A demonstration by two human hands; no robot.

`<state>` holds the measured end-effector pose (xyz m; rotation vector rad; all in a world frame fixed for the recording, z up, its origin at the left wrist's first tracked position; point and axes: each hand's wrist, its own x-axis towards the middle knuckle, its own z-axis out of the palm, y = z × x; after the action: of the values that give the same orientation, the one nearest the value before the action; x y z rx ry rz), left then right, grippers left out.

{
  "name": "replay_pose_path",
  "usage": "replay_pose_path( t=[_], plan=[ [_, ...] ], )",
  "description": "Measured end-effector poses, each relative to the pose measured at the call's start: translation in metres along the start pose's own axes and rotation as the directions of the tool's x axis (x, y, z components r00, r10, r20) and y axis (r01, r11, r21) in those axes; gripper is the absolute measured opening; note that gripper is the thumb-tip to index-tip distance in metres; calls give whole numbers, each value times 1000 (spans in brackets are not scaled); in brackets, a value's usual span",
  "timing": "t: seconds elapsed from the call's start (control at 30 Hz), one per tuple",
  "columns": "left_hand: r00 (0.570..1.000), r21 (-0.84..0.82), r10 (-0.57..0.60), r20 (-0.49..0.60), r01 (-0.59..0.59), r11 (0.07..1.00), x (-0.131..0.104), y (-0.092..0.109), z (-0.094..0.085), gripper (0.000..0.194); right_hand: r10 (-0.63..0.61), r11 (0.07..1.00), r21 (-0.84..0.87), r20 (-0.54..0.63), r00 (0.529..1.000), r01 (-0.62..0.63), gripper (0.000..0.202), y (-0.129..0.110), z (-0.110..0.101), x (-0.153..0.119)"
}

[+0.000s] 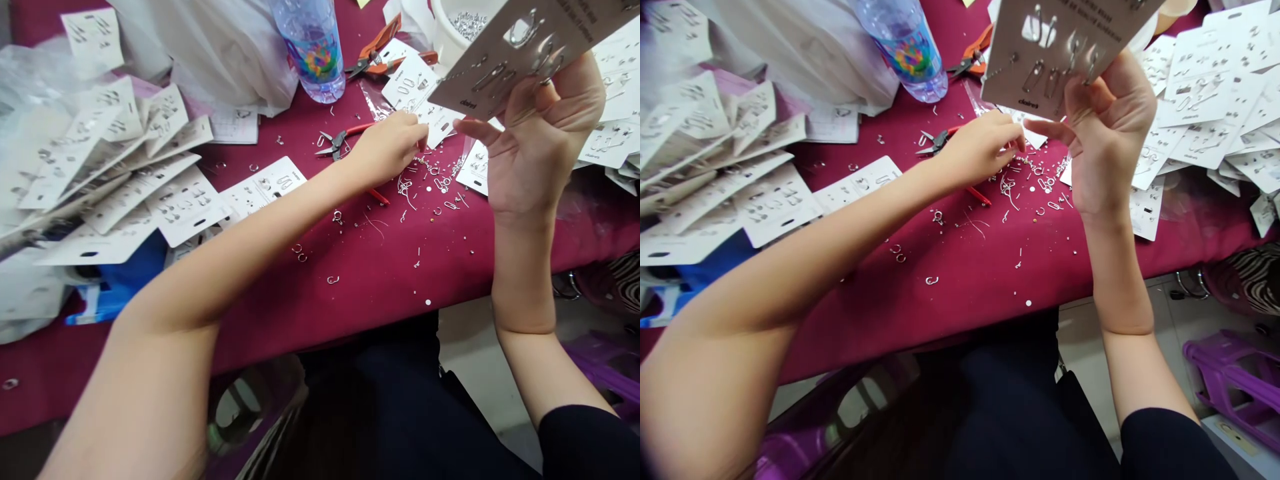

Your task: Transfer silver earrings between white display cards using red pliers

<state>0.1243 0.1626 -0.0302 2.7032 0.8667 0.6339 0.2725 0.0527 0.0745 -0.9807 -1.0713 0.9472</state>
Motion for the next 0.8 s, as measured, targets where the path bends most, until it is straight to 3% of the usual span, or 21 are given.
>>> replay_pose_path(
  t=[0.23, 0.47, 0.63, 0.8],
  plan=[
    [999, -21, 0, 36, 1, 1000, 4, 33, 5, 26, -218, 961, 176, 7, 976, 213, 33, 26, -1, 12],
    [996, -26, 18, 87, -16, 1000, 9, 29, 4, 22, -193, 971, 146, 8, 981, 190, 32, 24, 0, 11],
    [983, 36, -6, 185, 0, 999, 18, 36, 2, 27, -118, 986, 118, 23, 993, 115, 39, 23, 1, 9],
    [994, -115, -49, 96, 60, 992, 6, 44, -13, 28, -98, 973, 216, 80, 992, 79, 34, 27, 6, 4]
  ],
)
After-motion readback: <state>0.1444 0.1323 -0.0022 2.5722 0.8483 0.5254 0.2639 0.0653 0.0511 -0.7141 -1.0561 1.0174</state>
